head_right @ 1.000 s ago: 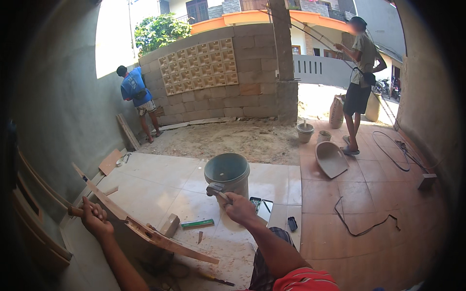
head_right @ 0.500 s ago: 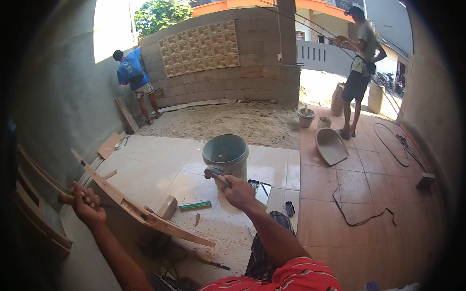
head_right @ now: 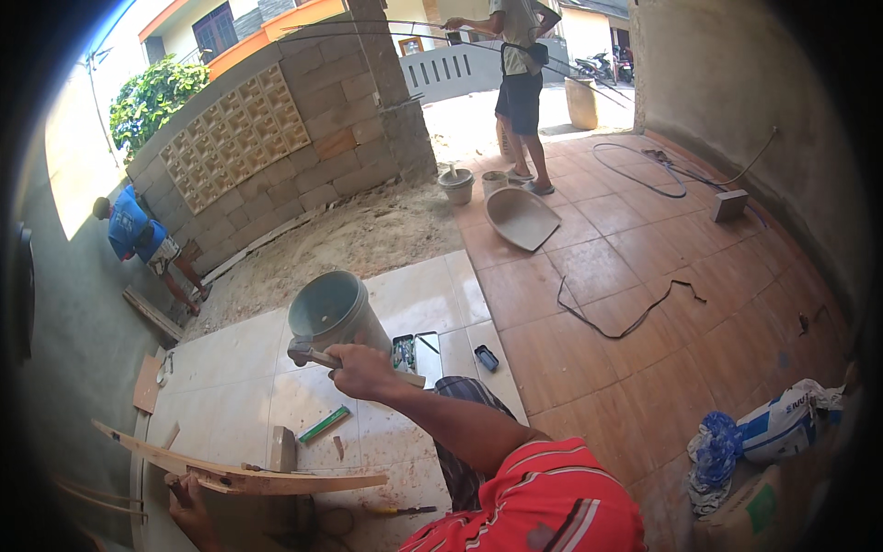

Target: The person installs a metal latch mechanism into a wooden door frame. They use a hammer to drive a wooden dowel into the frame and then secure the latch plate with screws using a screwdriver.

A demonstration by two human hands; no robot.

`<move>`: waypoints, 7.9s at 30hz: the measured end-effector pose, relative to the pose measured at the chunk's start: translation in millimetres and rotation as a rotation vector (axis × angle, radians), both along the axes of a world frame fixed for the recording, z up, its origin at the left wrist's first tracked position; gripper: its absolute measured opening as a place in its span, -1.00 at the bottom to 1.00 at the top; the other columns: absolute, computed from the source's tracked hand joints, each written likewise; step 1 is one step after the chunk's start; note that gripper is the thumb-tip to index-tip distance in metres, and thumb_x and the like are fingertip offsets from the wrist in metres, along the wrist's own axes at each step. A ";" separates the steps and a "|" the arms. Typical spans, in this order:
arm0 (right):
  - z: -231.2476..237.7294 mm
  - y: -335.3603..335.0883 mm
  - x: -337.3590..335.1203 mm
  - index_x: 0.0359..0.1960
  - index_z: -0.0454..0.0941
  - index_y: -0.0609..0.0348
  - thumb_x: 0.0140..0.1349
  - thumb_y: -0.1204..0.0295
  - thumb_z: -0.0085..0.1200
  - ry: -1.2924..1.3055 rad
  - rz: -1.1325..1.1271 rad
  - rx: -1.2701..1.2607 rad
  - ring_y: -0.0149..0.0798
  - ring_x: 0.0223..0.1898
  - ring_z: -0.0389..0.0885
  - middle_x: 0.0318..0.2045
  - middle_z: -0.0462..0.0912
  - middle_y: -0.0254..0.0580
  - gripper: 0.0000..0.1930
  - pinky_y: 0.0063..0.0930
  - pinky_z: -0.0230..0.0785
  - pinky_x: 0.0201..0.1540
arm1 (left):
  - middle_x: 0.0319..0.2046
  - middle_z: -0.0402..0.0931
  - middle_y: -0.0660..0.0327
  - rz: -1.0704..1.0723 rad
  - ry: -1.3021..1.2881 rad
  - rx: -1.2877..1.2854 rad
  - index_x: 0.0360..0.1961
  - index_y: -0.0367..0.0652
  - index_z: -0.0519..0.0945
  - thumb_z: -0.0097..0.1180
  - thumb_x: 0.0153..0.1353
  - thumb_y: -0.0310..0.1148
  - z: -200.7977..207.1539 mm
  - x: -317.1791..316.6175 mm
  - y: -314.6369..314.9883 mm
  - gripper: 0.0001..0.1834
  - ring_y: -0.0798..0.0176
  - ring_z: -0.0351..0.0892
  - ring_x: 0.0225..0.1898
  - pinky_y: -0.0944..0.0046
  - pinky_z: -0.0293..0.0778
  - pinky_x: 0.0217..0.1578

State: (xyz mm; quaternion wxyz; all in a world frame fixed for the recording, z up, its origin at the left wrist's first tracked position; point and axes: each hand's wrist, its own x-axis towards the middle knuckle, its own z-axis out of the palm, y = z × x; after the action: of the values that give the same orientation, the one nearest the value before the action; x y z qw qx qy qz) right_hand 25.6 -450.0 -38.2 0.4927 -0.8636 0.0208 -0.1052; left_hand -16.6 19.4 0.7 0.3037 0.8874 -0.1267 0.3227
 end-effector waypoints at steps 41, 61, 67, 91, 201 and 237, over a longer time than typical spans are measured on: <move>-20.9 -12.6 10.6 0.12 0.67 0.26 0.27 0.52 0.22 -0.023 0.033 0.144 -0.41 -0.21 0.62 -0.26 0.74 -0.28 -0.63 -0.44 0.39 0.00 | -0.67 0.16 0.43 -0.313 -0.140 -1.418 -0.51 0.08 0.31 0.29 0.38 0.04 105.5 53.0 -13.1 -0.51 0.50 0.06 -0.74 0.45 -0.03 -0.75; -20.8 -0.9 14.1 0.18 0.66 0.17 0.24 0.48 0.27 0.043 0.032 0.044 -0.29 -0.15 0.71 -0.16 0.78 -0.15 -0.57 -0.37 0.45 0.04 | -0.69 0.18 0.45 -0.345 0.145 -1.361 -0.49 0.07 0.32 0.30 0.39 -0.02 115.0 81.6 -7.3 -0.54 0.58 0.03 -0.77 0.50 -0.11 -0.78; -33.4 -2.0 17.3 0.17 0.67 0.20 0.24 0.55 0.20 -0.097 0.012 -0.043 -0.53 -0.50 0.43 -0.44 0.62 -0.44 -0.58 -0.52 0.28 -0.39 | -0.69 0.18 0.45 -0.314 0.149 -1.362 -0.49 0.07 0.33 0.29 0.40 -0.02 113.2 81.0 -2.4 -0.54 0.59 0.05 -0.76 0.51 -0.11 -0.78; -22.3 4.5 14.5 0.12 0.69 0.22 0.27 0.54 0.20 -0.031 0.034 0.052 -0.54 -0.47 0.41 -0.42 0.63 -0.45 -0.63 -0.54 0.26 -0.37 | -0.68 0.19 0.44 -0.327 0.191 -1.264 -0.54 0.05 0.33 0.32 0.38 -0.09 116.7 82.1 -7.4 -0.53 0.56 0.07 -0.75 0.46 -0.11 -0.76; -12.7 -13.7 62.6 0.26 0.57 0.38 0.23 0.60 0.15 -0.017 0.148 0.113 -0.48 -0.32 0.50 -0.30 0.67 -0.34 -0.50 -0.53 0.35 -0.20 | -0.68 0.16 0.42 -0.332 -0.133 -1.323 -0.54 0.01 0.33 0.23 0.46 -0.08 105.3 48.5 -18.1 -0.53 0.53 0.04 -0.76 0.48 -0.06 -0.81; -12.7 -0.7 54.1 0.16 0.68 0.07 0.25 0.50 0.17 -0.015 0.197 -0.018 -0.47 -0.33 0.57 -0.33 0.71 -0.34 -0.59 -0.47 0.40 -0.15 | -0.69 0.14 0.40 -0.574 -0.107 -1.158 -0.57 -0.02 0.37 0.09 0.51 0.09 95.0 8.2 -60.7 -0.44 0.48 0.04 -0.72 0.45 -0.07 -0.73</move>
State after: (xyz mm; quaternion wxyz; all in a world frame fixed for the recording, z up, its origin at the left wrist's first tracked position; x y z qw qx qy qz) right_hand 79.7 -450.8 -50.9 0.4932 -0.8649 -0.0689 -0.0630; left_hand -8.3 -41.4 95.7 0.8005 0.4937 -0.1793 0.2884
